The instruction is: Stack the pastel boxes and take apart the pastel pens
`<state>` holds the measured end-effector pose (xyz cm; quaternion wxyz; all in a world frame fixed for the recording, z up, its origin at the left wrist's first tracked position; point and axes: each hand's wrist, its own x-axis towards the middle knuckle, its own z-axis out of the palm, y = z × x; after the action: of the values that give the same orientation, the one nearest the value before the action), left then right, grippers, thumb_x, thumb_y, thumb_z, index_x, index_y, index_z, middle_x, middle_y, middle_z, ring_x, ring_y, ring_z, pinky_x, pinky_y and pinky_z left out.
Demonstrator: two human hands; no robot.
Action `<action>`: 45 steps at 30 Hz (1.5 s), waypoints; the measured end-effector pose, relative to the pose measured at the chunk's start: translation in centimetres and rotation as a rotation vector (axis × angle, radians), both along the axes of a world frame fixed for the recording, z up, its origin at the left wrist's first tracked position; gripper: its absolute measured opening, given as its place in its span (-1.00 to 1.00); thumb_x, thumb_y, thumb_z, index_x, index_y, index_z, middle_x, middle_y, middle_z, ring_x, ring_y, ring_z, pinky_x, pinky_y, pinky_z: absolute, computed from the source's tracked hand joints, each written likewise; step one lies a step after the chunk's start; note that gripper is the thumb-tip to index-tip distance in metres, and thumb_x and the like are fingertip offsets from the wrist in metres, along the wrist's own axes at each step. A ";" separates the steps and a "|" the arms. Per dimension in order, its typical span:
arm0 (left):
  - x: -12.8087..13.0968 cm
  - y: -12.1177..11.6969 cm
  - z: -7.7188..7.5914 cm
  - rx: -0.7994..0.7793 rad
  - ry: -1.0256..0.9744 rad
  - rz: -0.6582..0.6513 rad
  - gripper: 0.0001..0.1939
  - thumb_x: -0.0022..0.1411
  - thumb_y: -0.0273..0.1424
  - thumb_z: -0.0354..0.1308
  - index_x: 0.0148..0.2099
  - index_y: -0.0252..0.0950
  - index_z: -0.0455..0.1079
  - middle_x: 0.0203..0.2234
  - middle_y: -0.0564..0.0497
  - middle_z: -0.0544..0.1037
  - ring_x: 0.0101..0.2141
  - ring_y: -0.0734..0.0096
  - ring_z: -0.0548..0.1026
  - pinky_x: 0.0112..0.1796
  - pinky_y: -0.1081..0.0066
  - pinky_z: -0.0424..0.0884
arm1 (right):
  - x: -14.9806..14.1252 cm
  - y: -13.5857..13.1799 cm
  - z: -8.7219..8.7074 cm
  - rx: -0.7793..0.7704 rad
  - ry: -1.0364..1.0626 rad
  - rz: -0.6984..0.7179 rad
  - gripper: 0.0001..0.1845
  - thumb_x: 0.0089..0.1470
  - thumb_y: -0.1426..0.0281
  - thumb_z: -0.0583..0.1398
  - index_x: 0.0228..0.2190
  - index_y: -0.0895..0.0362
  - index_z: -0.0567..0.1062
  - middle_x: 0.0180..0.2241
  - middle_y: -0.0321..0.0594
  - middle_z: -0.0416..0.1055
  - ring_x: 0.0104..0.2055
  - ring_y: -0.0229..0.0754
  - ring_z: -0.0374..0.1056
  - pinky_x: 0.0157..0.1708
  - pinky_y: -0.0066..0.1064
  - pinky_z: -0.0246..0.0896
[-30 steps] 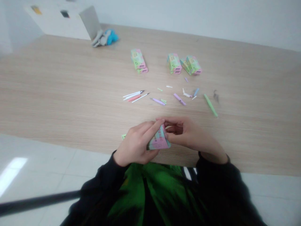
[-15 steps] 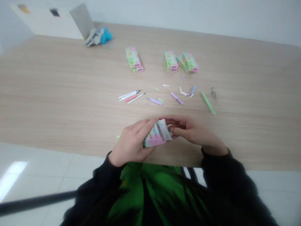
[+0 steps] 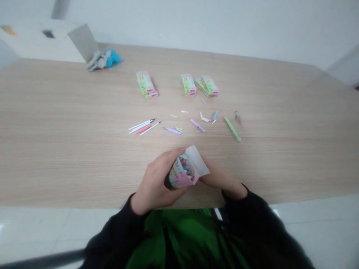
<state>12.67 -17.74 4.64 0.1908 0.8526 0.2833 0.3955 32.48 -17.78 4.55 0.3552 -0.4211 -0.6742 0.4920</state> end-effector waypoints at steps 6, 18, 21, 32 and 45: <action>-0.6 0.4 -0.6 0.024 0.018 0.096 -0.32 0.07 -0.43 0.30 0.24 -0.33 0.23 0.03 -0.21 0.55 0.00 0.12 0.56 0.03 0.28 0.51 | 12.0 5.0 -1.4 0.237 -0.671 -0.943 -0.70 0.10 0.27 0.19 -0.17 0.17 0.51 -0.20 0.00 0.49 -0.23 -0.06 0.40 -0.15 -0.17 0.31; -1.4 0.3 -1.4 0.027 -0.102 0.112 -0.26 0.05 -0.46 0.36 0.28 -0.30 0.28 0.08 -0.19 0.55 -0.03 0.15 0.59 0.05 0.29 0.51 | 15.4 7.0 -4.2 0.006 -0.616 -1.086 -0.94 0.15 0.44 0.11 -0.32 0.15 0.38 -0.46 -0.15 0.36 -0.34 -0.06 0.33 -0.23 -0.20 0.19; -1.6 0.1 -1.3 0.035 -0.134 0.137 -0.23 0.04 -0.45 0.38 0.30 -0.29 0.26 0.07 -0.19 0.55 -0.04 0.15 0.60 0.02 0.27 0.53 | 12.2 5.9 -1.3 0.116 -0.203 -1.017 -0.93 0.23 0.39 0.05 -0.31 0.07 0.32 -0.55 -0.36 0.21 -0.49 -0.19 0.20 -0.36 -0.30 0.19; -1.1 -0.7 -1.3 0.199 -0.160 0.206 -0.26 0.07 -0.40 0.37 0.29 -0.31 0.26 0.06 -0.20 0.56 -0.07 0.14 0.61 -0.09 0.30 0.59 | -4.2 -1.7 8.8 0.250 0.714 -0.178 -0.90 0.27 0.45 0.13 -0.25 -0.01 0.30 -0.39 -0.37 0.33 -0.35 -0.25 0.43 -0.21 -0.25 0.49; -1.4 -1.0 -1.1 0.204 -0.170 0.209 -0.33 0.11 -0.36 0.31 0.26 -0.29 0.26 0.05 -0.18 0.55 -0.02 0.06 0.58 -0.08 0.19 0.60 | -4.0 -2.0 7.4 0.460 -0.142 -0.082 -0.71 0.23 0.41 0.18 0.00 0.05 0.38 0.07 -0.08 0.37 0.21 -0.04 0.26 0.20 -0.07 0.24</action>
<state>11.30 -18.72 3.54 0.0844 0.7969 0.3116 0.5106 28.45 -19.81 11.97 0.4133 -0.3895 -0.7741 0.2797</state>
